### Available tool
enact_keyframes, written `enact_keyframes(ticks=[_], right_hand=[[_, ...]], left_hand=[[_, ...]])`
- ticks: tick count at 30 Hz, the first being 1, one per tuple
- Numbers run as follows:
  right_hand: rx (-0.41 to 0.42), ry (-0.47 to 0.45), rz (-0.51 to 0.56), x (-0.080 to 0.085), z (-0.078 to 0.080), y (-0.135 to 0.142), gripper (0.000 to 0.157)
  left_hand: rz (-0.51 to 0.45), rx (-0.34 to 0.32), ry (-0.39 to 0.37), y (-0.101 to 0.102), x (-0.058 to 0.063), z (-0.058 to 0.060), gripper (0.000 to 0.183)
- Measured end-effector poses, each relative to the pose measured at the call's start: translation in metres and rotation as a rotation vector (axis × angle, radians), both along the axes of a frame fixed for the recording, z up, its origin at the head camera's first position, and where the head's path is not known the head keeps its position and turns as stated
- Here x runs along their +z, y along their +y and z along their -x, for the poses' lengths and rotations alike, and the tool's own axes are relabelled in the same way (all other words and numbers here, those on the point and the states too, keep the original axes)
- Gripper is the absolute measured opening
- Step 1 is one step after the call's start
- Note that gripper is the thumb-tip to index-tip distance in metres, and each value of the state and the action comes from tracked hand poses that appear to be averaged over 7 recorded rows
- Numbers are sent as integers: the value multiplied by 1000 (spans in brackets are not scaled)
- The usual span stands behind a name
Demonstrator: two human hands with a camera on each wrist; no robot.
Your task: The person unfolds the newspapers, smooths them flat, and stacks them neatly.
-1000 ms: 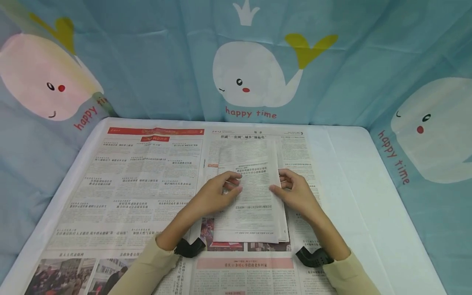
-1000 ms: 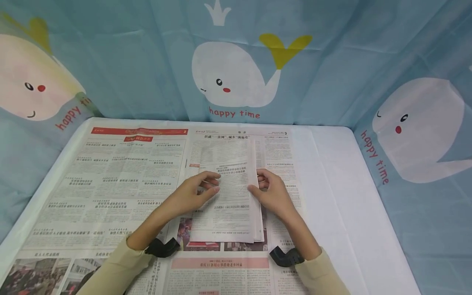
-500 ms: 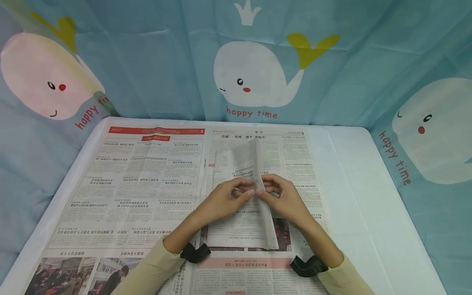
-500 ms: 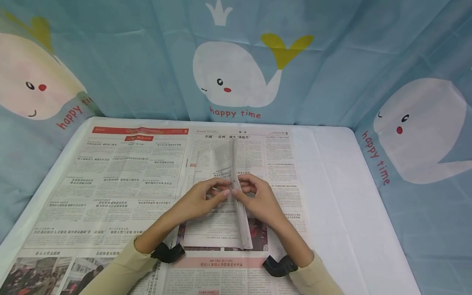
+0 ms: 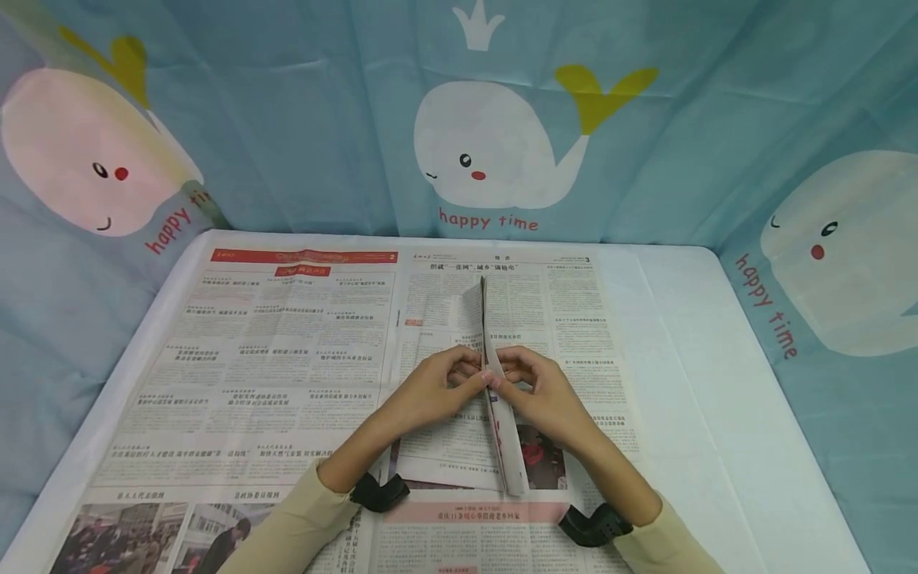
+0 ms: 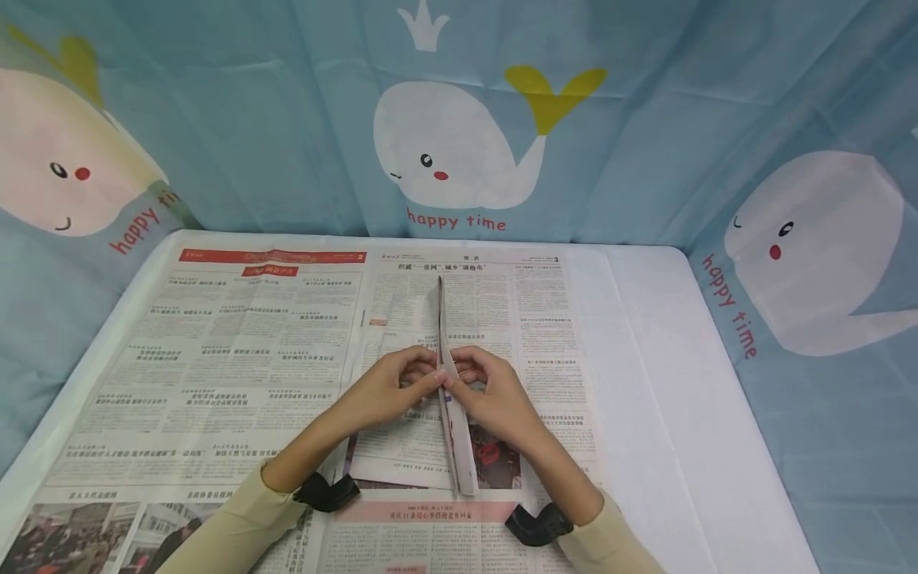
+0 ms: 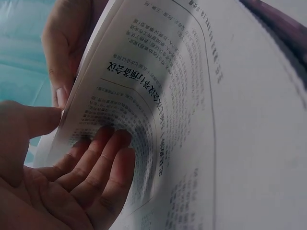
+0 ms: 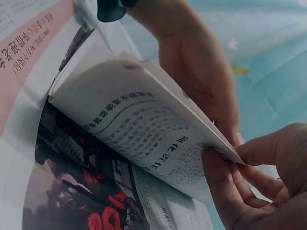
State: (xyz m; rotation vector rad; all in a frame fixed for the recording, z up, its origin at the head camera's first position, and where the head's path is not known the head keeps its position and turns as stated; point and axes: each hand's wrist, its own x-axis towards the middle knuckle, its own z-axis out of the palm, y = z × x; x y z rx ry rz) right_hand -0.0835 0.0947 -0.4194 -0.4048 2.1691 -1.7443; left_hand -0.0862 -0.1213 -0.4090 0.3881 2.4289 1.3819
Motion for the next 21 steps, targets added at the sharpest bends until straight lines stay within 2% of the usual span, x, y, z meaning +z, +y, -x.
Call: enact_keyframes(ticks=[6,10,16,21], right_hand=[[2,21,-20,-3,0,-1,40],[-1,33,-20,-5,0,-2,40],[-67,29,-52,-6,-3,5,39],[-150,22,-84,-10,-7,20,39]], left_hand=[[-45,-41,-14,-2,-4,3,20],[-74,-33,-57,-2,-8,3,13],[-127,58,-164,-5,-6,-3,19],[-233,139,-253,-28,-1,-10,26]])
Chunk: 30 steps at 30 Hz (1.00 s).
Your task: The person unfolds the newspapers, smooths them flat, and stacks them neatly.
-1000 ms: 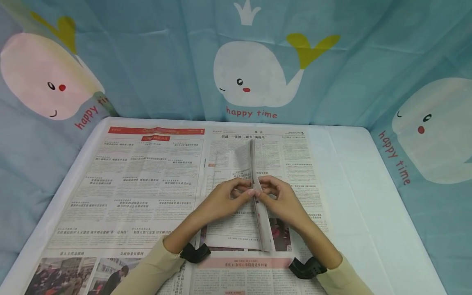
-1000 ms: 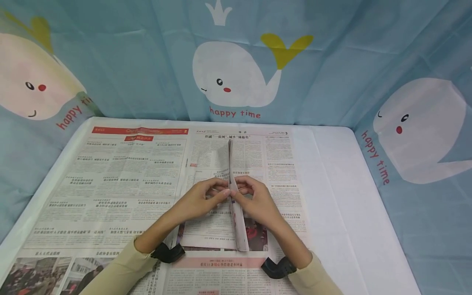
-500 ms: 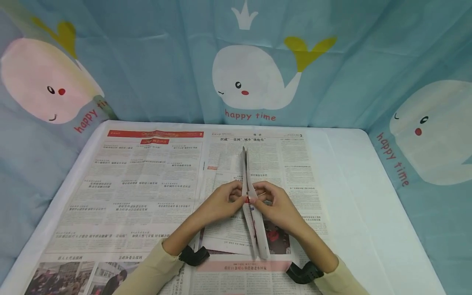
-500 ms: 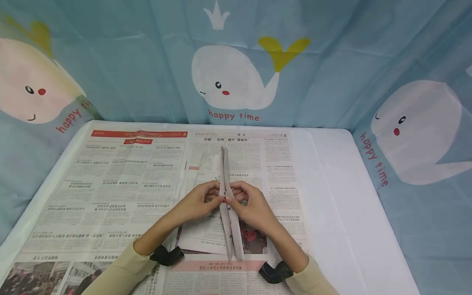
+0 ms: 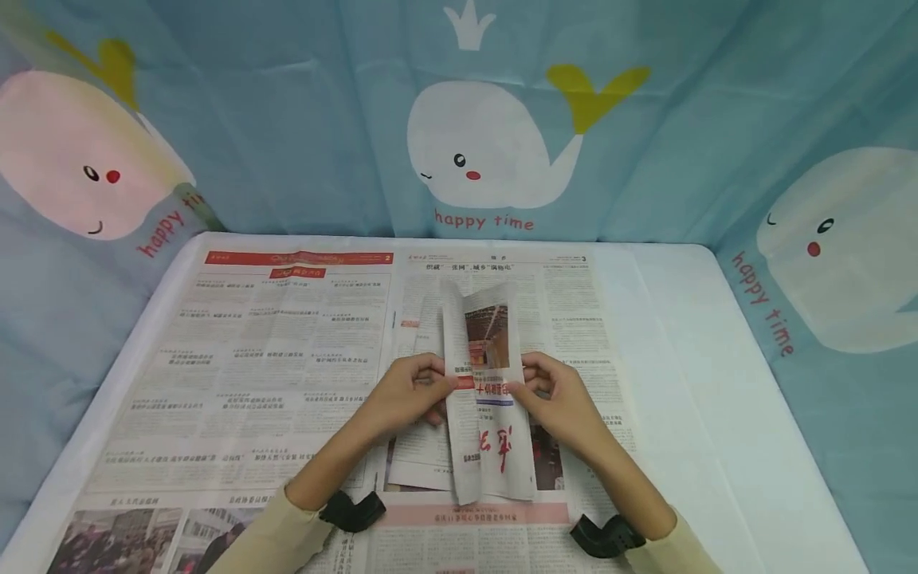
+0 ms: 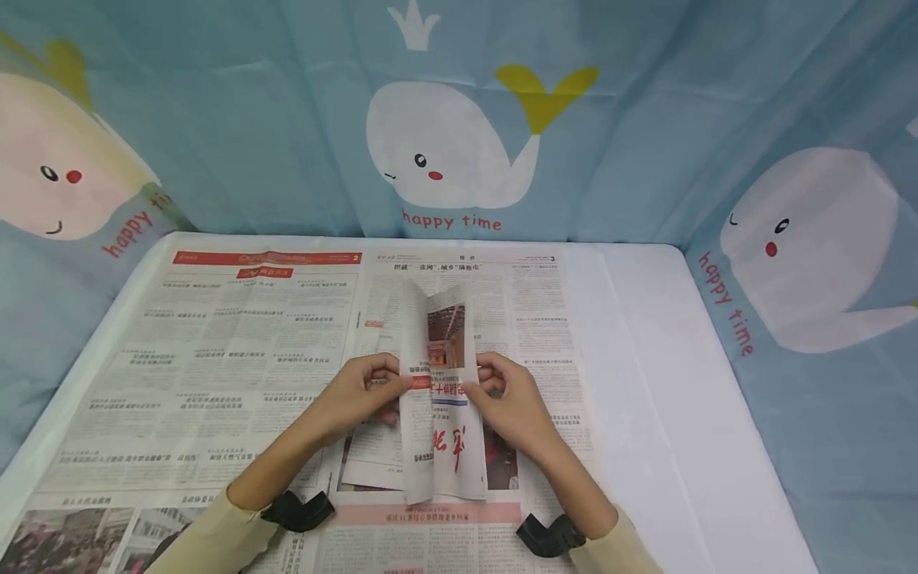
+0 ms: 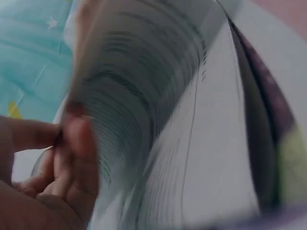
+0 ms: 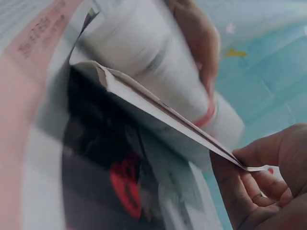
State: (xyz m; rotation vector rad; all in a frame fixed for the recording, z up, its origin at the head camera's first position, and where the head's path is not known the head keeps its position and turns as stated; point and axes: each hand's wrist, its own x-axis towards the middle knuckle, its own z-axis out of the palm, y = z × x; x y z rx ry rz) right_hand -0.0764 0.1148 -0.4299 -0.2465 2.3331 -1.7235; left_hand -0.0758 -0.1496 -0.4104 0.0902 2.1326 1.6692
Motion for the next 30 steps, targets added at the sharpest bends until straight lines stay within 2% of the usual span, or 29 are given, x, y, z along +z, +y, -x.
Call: enact_keyframes(ticks=[4,7,11,14,19,25,30], right_hand=[[-23,12,-8,-4,-6,13,36],[-36,8,-24,-8,-13,22,37],[-66,-14,-45,-13,-21,37,41],[-76,-14,-74,-13,-25,50,43],[-56,-6,-128,-13,-27,68,45],[-54,20,-155,-16,-25,82,46],[-80,6,-194,-18,-27,95,50]], left_hand=[[-120,81,-43,-27,3,-8,34],[-120,100,-42,-49,5,-19,37],[-11,122,-17,-76,7,-34,40],[78,172,-1,-89,7,-42,41],[210,216,-9,-96,3,-51,48],[378,232,60,-103,6,-57,54],[513,191,139,-107,8,-56,55]])
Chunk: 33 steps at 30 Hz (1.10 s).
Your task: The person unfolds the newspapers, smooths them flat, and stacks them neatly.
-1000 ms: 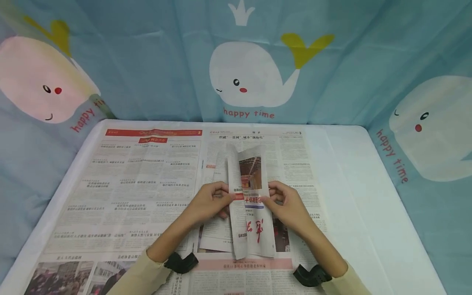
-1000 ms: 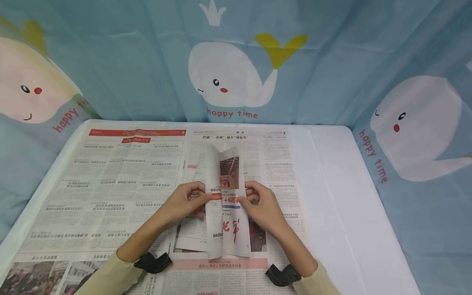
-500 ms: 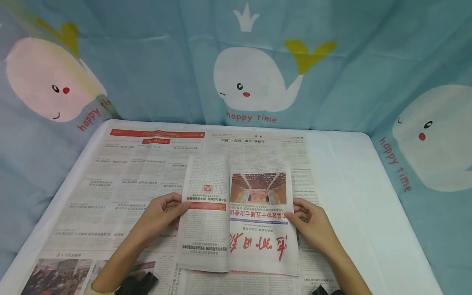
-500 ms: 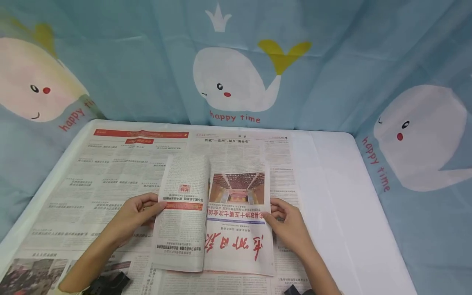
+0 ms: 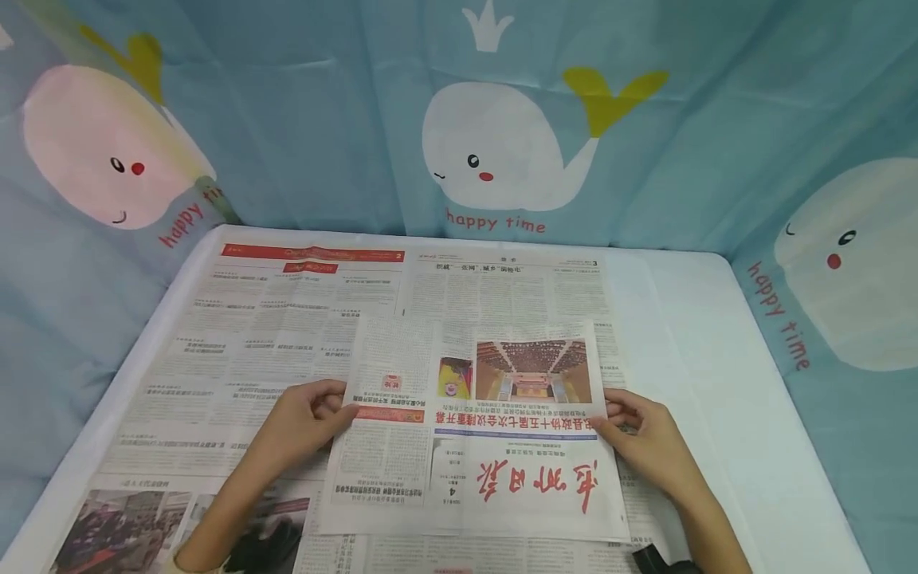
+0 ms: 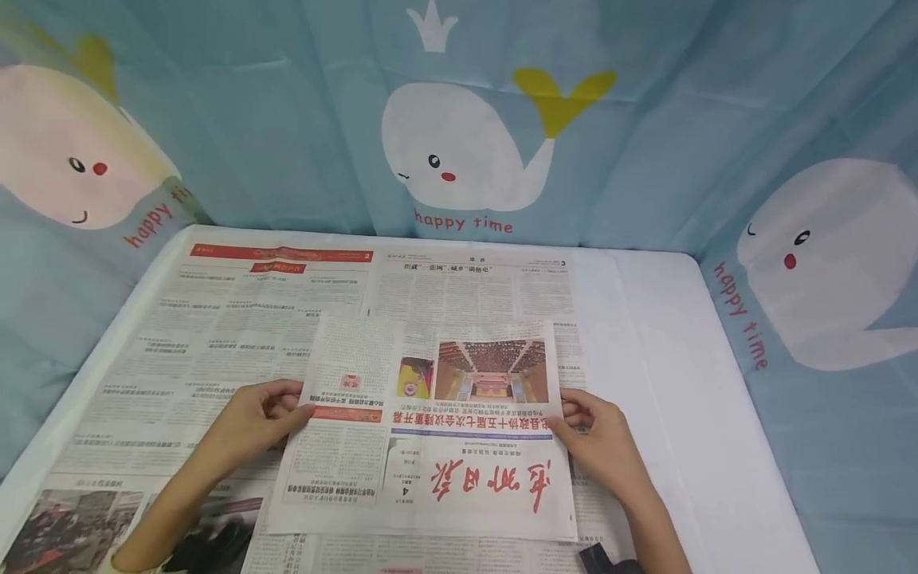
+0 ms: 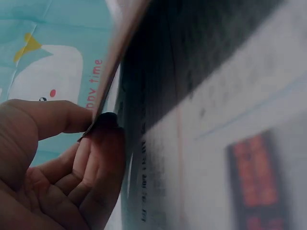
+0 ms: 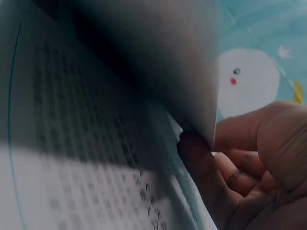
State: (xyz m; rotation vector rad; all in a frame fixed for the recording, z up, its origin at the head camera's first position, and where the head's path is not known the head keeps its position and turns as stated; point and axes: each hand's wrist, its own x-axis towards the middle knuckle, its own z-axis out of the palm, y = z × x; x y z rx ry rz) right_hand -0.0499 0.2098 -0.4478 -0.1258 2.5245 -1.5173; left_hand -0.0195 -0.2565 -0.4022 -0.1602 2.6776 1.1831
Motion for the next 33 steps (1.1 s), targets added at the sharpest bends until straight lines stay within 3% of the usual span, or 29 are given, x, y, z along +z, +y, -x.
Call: enact_keyframes(ticks=[3,8,17,27,33], right_hand=[[1,0,-19,-1,1,6,55],[20,17,-1,-2,5,9,66],[19,-1,131,-4,4,15,46],[39,-33,192,-8,2,17,43],[28,-60,193,-7,1,17,42]], left_hand=[[59,-42,51,1,-1,6,54],[69,-62,99,-2,-2,11,53],[42,-36,83,-4,-8,15,46],[-65,-56,69,-7,-8,11,44],[-68,-54,81,-9,-7,12,44]])
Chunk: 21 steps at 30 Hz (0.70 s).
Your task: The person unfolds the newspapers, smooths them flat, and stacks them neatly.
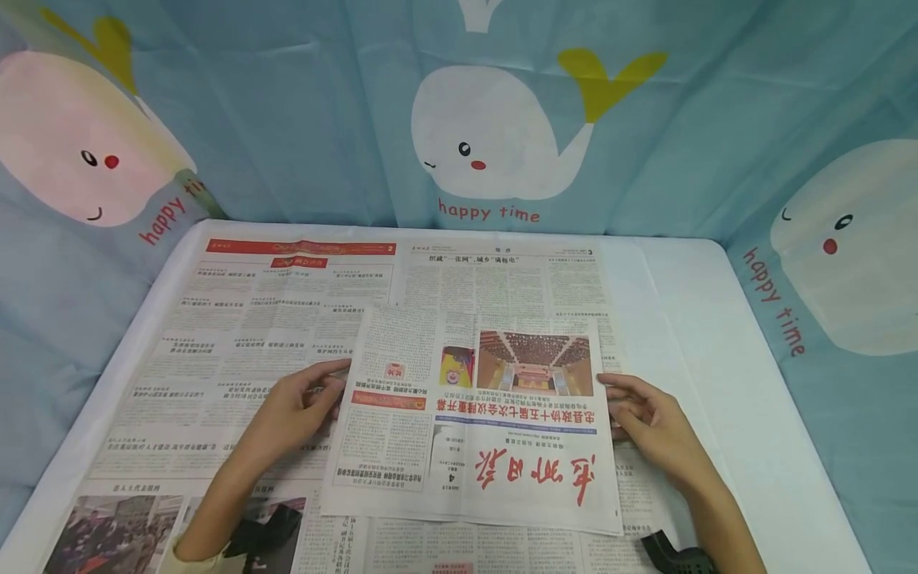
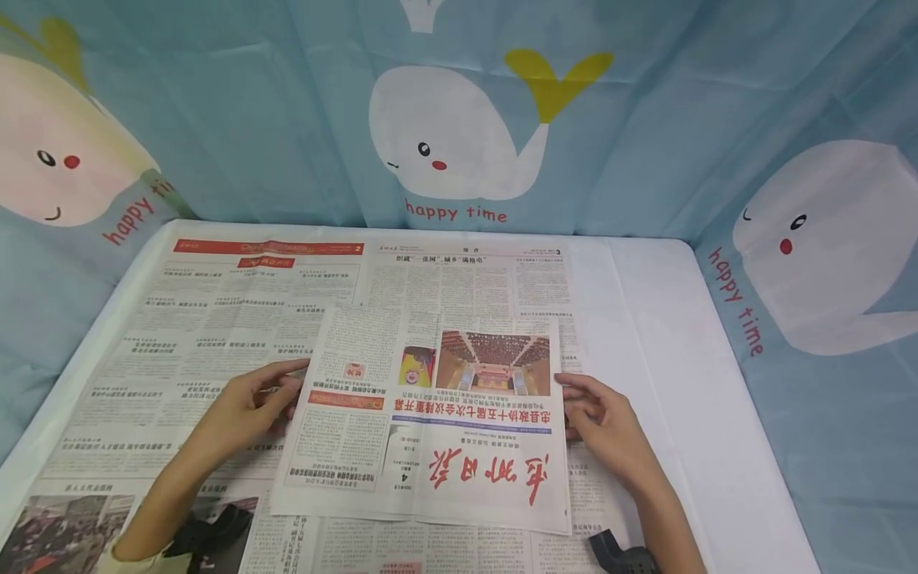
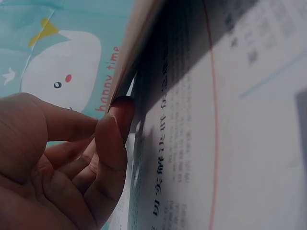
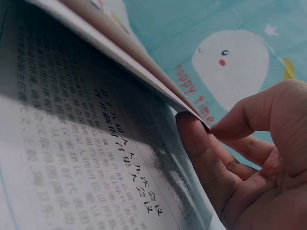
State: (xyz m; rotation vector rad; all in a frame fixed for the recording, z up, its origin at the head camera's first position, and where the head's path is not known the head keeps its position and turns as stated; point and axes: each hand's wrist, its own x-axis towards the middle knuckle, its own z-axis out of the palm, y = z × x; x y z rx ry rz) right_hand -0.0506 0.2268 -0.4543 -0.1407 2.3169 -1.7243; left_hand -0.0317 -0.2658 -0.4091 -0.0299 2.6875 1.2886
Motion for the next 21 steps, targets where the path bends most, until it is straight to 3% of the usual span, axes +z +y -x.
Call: enact_keyframes(ticks=[16,21], right_hand=[[10,-24,-4,1,0,-1,45],[30,-7,-19,-1,0,0,47]], left_hand=[[-15,-7,9,-2,-5,0,39],[-31,-28,29,-2,-7,0,47]])
